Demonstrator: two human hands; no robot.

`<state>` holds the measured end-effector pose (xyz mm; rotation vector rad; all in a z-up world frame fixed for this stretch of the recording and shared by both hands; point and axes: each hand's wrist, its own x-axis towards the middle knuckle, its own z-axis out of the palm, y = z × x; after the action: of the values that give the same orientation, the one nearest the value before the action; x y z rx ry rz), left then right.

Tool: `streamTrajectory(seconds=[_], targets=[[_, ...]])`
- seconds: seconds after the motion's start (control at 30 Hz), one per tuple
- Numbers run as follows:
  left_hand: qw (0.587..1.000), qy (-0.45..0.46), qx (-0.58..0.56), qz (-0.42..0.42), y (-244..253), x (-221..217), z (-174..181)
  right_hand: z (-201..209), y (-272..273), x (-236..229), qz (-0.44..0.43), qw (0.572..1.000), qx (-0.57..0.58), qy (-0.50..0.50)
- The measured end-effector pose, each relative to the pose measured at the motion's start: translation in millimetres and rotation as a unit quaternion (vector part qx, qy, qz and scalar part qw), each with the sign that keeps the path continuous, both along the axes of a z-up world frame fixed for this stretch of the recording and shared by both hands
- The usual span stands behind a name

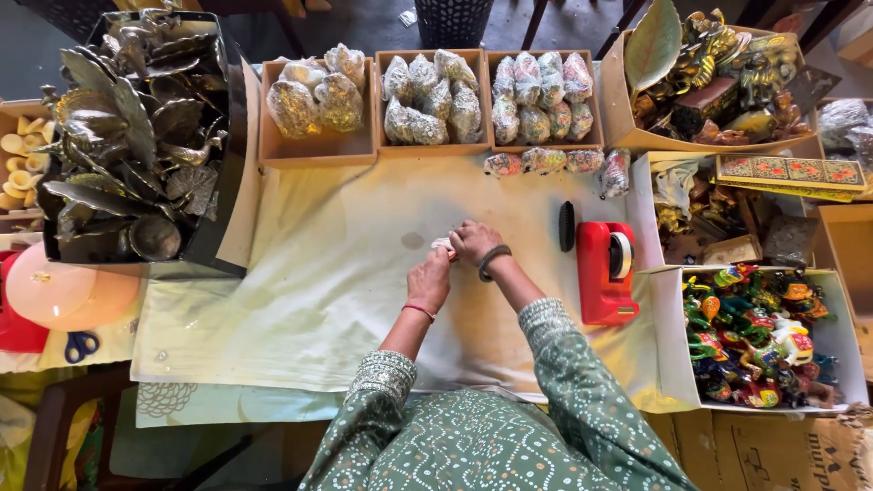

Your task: The recorder is shown wrapping small decorative figurines and objects in bubble wrap for shipping.

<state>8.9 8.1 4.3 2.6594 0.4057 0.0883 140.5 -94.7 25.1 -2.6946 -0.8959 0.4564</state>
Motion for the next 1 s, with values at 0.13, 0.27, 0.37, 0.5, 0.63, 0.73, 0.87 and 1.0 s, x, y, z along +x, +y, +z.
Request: streamTrajectory(seconds=[0.13,0.27,0.37,0.5,0.63,0.73,0.87,1.0], targets=[[1.000,0.015,0.001,-0.009,1.6,3.8,-3.5,-21.7,4.0,30.1,0.005,0.998,0.011,0.055],[1.000,0.020,0.009,-0.008,6.7,5.7,-8.9,-64.5,1.1,30.4,-0.130,0.969,0.130,0.166],[1.000,0.027,-0.006,-0.003,5.0,5.9,-5.7,-75.6,-7.4,-3.6,-0.236,0.935,0.261,0.049],[0.999,0.038,-0.016,-0.005,6.6,5.4,-1.7,-61.7,-16.1,-40.1,-0.251,0.888,0.381,-0.063],[0.998,0.052,-0.022,0.001,9.4,10.2,-3.4,-54.8,-21.5,-57.4,-0.217,0.889,0.396,-0.075],[0.999,0.042,-0.026,0.002,11.8,9.9,-6.0,-41.2,-23.0,-71.8,-0.217,0.879,0.406,-0.128],[0.997,0.058,-0.038,0.016,9.8,12.8,-2.0,-19.3,-34.2,-79.5,-0.164,0.904,0.367,-0.146],[0.997,0.069,-0.034,0.016,9.6,11.9,0.8,-27.3,-51.1,-83.8,-0.136,0.951,0.235,-0.147]])
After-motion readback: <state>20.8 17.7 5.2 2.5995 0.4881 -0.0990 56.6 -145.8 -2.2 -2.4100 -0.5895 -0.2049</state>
